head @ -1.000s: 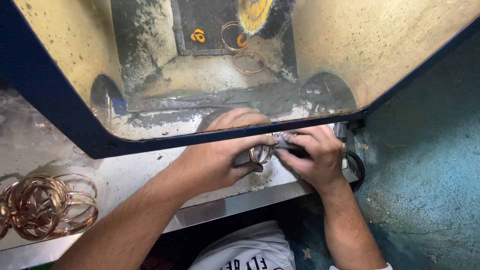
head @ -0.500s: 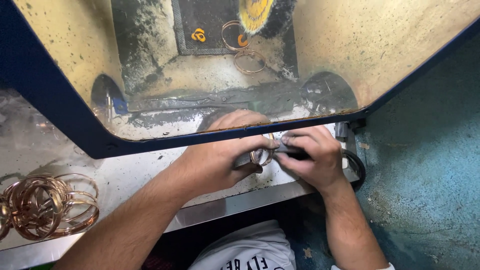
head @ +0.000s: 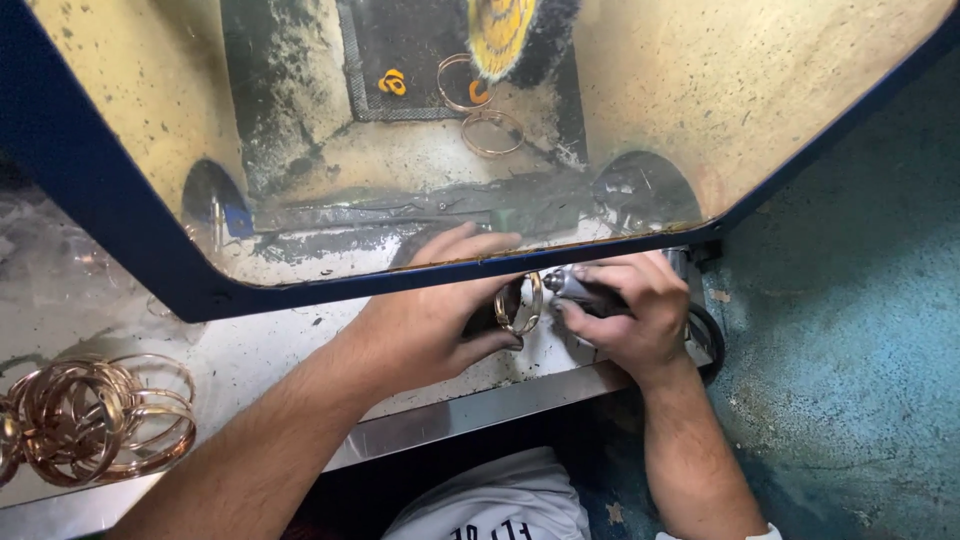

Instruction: Polishing a metal bangle using a handheld rotary tool at a jewelry workbench.

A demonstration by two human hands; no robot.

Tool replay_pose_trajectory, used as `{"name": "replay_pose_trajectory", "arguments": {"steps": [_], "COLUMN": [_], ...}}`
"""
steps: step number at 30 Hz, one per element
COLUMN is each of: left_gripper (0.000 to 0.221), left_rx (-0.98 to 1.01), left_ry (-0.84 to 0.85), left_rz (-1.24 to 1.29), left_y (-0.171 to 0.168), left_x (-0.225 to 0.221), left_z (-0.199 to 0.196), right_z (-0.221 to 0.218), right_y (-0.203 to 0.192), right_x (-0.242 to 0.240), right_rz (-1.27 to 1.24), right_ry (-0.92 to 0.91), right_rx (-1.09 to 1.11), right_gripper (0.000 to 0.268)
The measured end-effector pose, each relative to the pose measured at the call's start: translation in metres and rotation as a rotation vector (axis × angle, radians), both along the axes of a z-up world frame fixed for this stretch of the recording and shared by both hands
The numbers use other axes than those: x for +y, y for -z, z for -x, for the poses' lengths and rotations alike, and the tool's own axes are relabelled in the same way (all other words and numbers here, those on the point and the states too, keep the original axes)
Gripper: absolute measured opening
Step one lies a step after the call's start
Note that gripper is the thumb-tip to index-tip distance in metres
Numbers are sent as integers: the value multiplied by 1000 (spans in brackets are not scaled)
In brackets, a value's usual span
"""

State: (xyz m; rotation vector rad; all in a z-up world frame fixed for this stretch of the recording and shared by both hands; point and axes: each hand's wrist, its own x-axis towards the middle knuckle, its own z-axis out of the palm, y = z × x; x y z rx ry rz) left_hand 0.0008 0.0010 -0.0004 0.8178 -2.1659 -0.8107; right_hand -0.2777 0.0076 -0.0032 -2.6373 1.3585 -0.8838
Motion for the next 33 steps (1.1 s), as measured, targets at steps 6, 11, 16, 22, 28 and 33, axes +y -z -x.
{"name": "replay_pose_trajectory", "arguments": {"steps": [6, 11, 16, 22, 28, 33], "left_gripper": [69, 50, 45, 48, 39, 37], "left_rx": [30, 123, 136, 118, 142, 132], "left_ry": [5, 46, 77, 91, 90, 83], "left_rz": [-66, -3, 11, 31, 29, 20], "left_y": [5, -11, -14, -15, -17, -15], "left_x": [2, -2, -2, -4, -4, -4], "left_z": [-3, -2, -3, -3, -3, -3], "right_z": [-5, -11, -16, -16, -15, -16], "right_y": [5, -7, -15, -17, -16, -16], "right_x": [0, 2, 2, 0, 2, 3], "right_rz": [-48, -163, -218, -216, -233, -206], "right_ry": [4, -71, -114, -142, -121, -135], "right_rx": [48, 22, -22, -3, 13, 0], "right_gripper": [26, 27, 27, 26, 26, 25]}}
